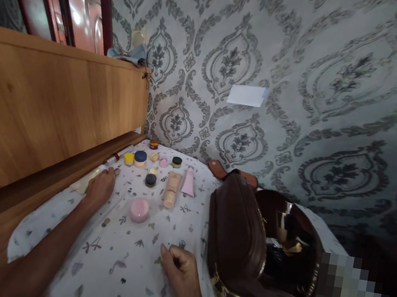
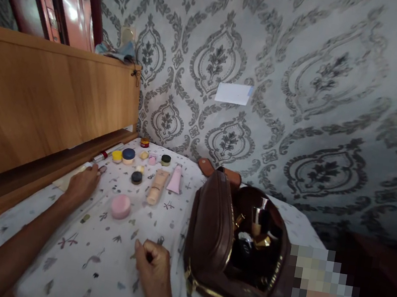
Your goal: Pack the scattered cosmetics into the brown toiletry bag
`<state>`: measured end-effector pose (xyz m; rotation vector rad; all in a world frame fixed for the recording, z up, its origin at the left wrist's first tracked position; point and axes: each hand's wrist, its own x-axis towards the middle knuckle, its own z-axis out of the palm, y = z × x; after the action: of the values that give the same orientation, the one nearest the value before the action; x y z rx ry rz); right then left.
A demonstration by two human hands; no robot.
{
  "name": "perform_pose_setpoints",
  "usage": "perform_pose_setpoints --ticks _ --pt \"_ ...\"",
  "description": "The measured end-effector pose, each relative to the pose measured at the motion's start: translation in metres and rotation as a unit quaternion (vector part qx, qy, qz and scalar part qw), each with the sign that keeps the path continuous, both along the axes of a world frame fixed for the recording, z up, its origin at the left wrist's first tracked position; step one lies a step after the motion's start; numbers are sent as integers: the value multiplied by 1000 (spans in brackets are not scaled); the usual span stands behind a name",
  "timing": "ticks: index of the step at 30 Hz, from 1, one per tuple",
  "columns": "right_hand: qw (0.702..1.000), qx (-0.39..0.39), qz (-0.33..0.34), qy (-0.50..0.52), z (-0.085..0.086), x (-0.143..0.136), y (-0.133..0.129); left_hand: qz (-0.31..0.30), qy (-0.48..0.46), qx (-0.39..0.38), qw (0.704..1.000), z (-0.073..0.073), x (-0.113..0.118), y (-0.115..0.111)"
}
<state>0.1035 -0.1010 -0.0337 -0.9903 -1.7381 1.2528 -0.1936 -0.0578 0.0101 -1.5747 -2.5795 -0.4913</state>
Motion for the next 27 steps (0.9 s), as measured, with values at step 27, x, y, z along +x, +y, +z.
perform_pose_setpoints --ticks 27 --pt "916 -214 -84 330 13 11 9 -482 -279 44 829 26 137 -11"
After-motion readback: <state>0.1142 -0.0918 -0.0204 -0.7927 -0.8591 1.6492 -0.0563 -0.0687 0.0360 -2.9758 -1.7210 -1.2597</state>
